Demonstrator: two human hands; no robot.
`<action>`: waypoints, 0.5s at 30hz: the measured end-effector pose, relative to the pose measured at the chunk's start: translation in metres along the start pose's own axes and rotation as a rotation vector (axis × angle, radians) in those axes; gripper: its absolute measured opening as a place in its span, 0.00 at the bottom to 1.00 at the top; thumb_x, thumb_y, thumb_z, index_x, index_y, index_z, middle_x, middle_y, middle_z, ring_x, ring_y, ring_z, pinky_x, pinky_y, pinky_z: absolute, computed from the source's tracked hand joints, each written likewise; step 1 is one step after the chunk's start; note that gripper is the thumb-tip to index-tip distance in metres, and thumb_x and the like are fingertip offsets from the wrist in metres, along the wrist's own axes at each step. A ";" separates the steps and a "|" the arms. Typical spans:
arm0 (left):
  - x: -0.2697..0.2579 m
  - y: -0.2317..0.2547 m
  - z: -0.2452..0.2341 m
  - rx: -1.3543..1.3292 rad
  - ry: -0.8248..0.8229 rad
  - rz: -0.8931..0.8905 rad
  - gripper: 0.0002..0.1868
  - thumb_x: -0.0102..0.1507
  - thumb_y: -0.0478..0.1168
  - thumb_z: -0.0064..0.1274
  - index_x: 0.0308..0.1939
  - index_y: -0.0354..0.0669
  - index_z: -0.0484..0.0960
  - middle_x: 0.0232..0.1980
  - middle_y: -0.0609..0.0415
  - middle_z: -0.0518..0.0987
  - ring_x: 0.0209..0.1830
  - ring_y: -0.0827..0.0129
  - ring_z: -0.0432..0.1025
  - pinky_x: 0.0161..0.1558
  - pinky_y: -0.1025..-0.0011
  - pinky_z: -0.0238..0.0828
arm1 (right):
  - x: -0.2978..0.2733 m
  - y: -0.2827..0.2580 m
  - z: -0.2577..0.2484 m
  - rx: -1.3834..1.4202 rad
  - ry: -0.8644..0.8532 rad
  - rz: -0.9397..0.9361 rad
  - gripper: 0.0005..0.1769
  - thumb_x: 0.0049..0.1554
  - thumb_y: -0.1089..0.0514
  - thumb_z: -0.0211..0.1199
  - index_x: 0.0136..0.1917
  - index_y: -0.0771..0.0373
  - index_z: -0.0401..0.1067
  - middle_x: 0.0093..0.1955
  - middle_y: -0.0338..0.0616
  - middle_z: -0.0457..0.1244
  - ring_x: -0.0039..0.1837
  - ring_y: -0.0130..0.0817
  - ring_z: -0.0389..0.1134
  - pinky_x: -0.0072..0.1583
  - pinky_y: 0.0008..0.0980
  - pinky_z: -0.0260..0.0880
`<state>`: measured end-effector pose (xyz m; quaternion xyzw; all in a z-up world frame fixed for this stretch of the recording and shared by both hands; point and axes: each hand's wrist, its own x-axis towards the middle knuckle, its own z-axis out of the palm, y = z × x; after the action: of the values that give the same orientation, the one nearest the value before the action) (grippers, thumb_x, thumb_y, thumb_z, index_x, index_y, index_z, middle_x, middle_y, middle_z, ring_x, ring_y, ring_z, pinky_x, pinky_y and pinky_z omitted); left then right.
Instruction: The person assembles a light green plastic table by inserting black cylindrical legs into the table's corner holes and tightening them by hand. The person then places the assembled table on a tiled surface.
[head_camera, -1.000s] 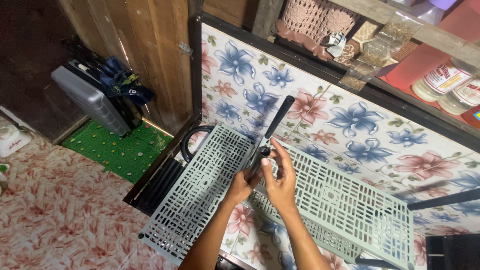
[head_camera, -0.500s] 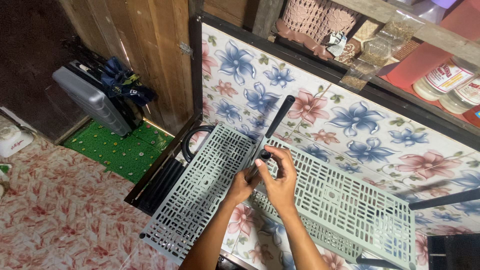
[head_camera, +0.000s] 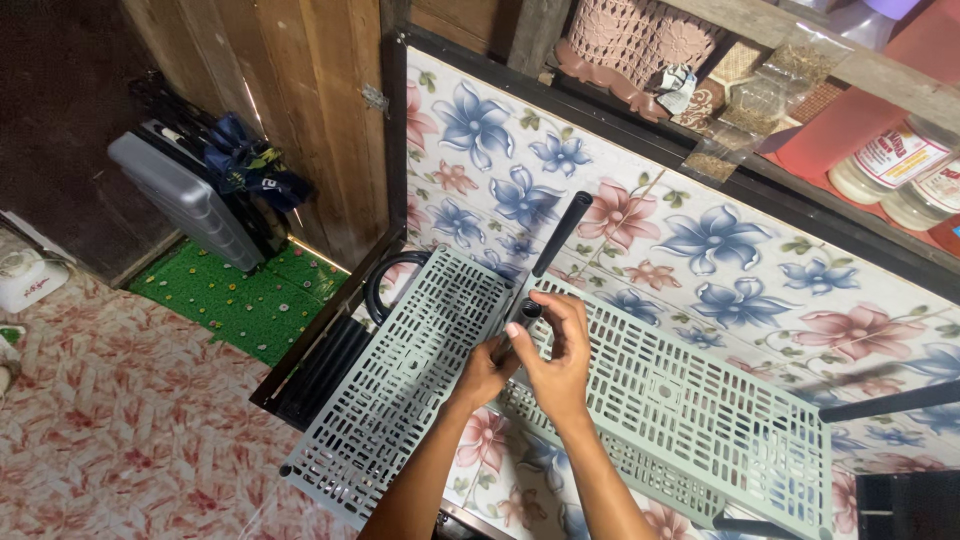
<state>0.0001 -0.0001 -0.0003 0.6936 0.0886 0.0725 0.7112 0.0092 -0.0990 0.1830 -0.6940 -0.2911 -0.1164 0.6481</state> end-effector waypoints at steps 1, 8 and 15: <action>0.000 0.000 0.000 -0.010 -0.005 -0.010 0.08 0.66 0.36 0.58 0.45 0.33 0.82 0.33 0.59 0.77 0.32 0.80 0.65 0.33 0.74 0.64 | 0.000 0.000 0.000 -0.002 -0.001 0.020 0.22 0.58 0.65 0.68 0.65 0.67 0.70 0.61 0.45 0.61 0.66 0.33 0.64 0.69 0.31 0.63; 0.001 0.004 0.000 -0.112 -0.044 0.048 0.10 0.67 0.37 0.56 0.49 0.35 0.83 0.37 0.60 0.83 0.36 0.83 0.70 0.39 0.76 0.70 | 0.000 0.001 -0.007 -0.004 0.005 0.224 0.28 0.61 0.64 0.62 0.74 0.64 0.65 0.60 0.43 0.66 0.62 0.30 0.66 0.63 0.29 0.66; -0.001 0.010 0.000 -0.124 -0.019 0.006 0.11 0.64 0.36 0.57 0.49 0.35 0.82 0.40 0.60 0.84 0.38 0.82 0.73 0.39 0.75 0.72 | -0.002 0.003 -0.004 0.014 -0.010 0.078 0.22 0.60 0.66 0.64 0.68 0.67 0.70 0.66 0.49 0.64 0.68 0.33 0.65 0.72 0.33 0.62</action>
<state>-0.0009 0.0000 0.0096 0.6492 0.0751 0.0735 0.7533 0.0104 -0.1036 0.1802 -0.7007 -0.2679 -0.0854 0.6557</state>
